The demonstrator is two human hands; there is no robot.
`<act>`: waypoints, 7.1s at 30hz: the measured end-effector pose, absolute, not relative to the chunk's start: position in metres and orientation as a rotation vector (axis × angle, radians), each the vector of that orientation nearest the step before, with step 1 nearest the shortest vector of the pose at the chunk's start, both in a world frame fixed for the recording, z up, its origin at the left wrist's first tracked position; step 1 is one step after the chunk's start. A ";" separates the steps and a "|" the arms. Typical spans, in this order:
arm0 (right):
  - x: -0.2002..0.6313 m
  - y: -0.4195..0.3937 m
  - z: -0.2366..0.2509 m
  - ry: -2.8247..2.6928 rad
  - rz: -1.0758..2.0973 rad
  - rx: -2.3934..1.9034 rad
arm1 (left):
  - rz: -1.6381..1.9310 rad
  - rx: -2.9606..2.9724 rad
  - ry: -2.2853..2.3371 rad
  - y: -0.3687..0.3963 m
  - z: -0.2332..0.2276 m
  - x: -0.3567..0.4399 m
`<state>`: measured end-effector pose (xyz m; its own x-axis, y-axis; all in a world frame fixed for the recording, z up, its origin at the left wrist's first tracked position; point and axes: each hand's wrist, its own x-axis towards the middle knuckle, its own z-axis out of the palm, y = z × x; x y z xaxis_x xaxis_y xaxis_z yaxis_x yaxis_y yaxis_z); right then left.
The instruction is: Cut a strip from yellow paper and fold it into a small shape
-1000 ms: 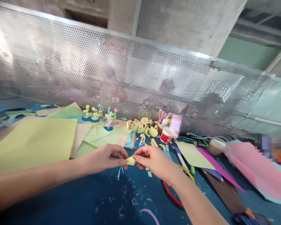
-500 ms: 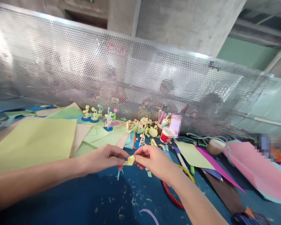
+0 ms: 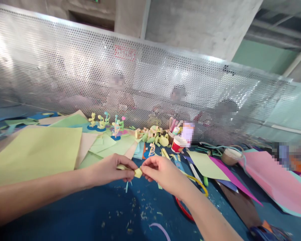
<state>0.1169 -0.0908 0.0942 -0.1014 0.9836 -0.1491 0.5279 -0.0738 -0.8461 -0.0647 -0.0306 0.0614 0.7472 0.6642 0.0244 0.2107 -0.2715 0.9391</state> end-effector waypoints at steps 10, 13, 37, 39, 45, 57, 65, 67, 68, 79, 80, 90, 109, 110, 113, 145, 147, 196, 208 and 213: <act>0.115 -0.090 0.096 -1.671 1.022 -1.673 | 0.468 1.831 0.766 -0.031 0.062 -0.064; 0.117 -0.089 0.094 -1.711 0.988 -1.657 | 0.464 1.867 0.753 -0.031 0.060 -0.065; 0.117 -0.089 0.093 -1.744 0.956 -1.593 | 0.591 1.866 0.680 -0.024 0.059 -0.064; 0.118 -0.088 0.092 -1.773 0.940 -1.602 | 0.581 1.880 0.676 -0.023 0.057 -0.064; 0.117 -0.088 0.092 -1.814 0.910 -1.563 | 0.547 1.818 0.720 -0.021 0.054 -0.063; 0.112 -0.087 0.094 -1.674 0.945 -1.537 | 0.622 1.804 0.610 -0.024 0.055 -0.062; 0.112 -0.088 0.094 -1.699 0.861 -1.554 | 0.598 1.636 0.633 -0.025 0.057 -0.062; 0.113 -0.088 0.092 -1.727 0.822 -1.548 | 0.582 1.552 0.654 -0.028 0.060 -0.062; 0.114 -0.087 0.090 -1.744 0.804 -1.539 | 0.566 1.511 0.658 -0.029 0.061 -0.062; 0.109 -0.088 0.082 -1.793 0.783 -1.482 | 0.600 1.613 0.643 -0.031 0.056 -0.061; 0.109 -0.088 0.081 -1.784 0.794 -1.473 | 0.605 1.623 0.644 -0.032 0.057 -0.061; 0.115 -0.086 0.083 -1.702 0.990 -1.440 | 0.600 1.592 0.597 -0.027 0.055 -0.060; 0.115 -0.087 0.090 -1.734 0.931 -1.491 | 0.616 1.466 0.663 -0.026 0.059 -0.062; 0.114 -0.087 0.091 -1.724 0.931 -1.507 | 0.620 1.466 0.659 -0.026 0.060 -0.062; 0.114 -0.088 0.092 -1.702 0.926 -1.524 | 0.628 1.464 0.644 -0.026 0.060 -0.063; 0.112 -0.084 0.077 -1.667 1.087 -1.519 | 0.555 1.592 0.652 -0.025 0.048 -0.061; 0.112 -0.083 0.074 -1.669 1.054 -1.507 | 0.578 1.616 0.645 -0.025 0.047 -0.061; 0.123 -0.060 0.000 -1.490 1.230 -1.196 | 0.616 1.728 0.821 -0.010 -0.004 -0.057; 0.127 -0.058 -0.006 -1.483 1.167 -1.228 | 0.651 1.677 0.816 -0.011 -0.003 -0.056; 0.130 -0.056 -0.011 -1.373 1.178 -1.240 | 0.659 1.653 0.801 -0.012 -0.003 -0.056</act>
